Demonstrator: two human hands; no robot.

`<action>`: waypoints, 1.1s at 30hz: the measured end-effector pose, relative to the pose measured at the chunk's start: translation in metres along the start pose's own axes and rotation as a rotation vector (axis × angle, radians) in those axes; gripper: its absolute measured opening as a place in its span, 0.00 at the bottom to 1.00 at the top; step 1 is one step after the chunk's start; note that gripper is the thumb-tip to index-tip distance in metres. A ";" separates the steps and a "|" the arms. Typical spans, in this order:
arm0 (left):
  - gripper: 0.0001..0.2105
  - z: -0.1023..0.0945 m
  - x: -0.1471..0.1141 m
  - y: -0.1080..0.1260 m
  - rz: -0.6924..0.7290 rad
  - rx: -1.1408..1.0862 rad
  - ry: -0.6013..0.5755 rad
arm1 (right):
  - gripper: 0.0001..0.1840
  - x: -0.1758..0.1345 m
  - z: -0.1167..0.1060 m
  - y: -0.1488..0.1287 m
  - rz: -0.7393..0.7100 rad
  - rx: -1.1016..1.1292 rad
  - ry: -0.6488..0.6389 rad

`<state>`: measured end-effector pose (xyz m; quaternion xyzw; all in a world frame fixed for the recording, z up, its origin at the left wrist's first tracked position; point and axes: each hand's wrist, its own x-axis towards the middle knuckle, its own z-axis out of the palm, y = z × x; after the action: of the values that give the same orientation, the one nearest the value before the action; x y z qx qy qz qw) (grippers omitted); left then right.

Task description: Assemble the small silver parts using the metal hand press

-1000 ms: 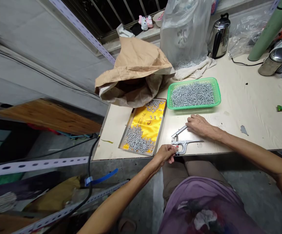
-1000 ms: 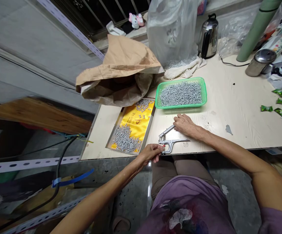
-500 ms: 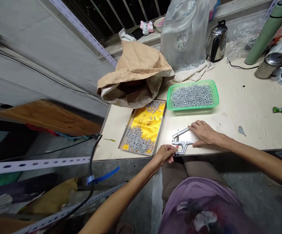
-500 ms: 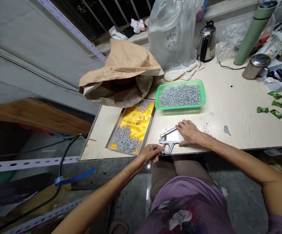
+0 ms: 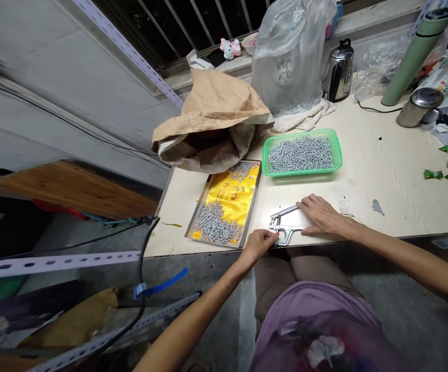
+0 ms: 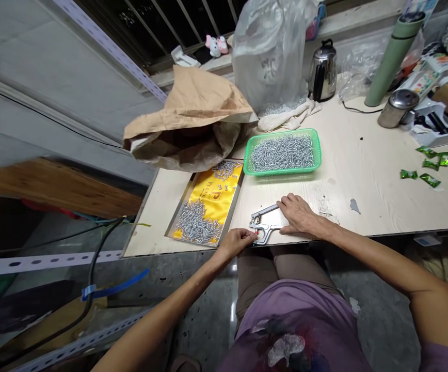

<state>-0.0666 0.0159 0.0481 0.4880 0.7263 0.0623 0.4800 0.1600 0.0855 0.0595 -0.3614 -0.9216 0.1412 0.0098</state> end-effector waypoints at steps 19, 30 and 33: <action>0.08 0.007 -0.005 -0.012 0.253 0.110 0.270 | 0.14 -0.009 0.002 -0.010 0.033 0.050 -0.008; 0.27 0.026 0.032 0.030 0.910 0.575 0.119 | 0.30 -0.017 0.009 -0.016 0.111 0.015 0.013; 0.32 0.020 0.038 0.038 0.909 0.717 0.062 | 0.36 -0.019 0.007 -0.017 0.182 -0.024 -0.025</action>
<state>-0.0290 0.0572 0.0344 0.8809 0.4334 0.0265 0.1884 0.1618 0.0591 0.0594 -0.4419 -0.8867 0.1350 -0.0190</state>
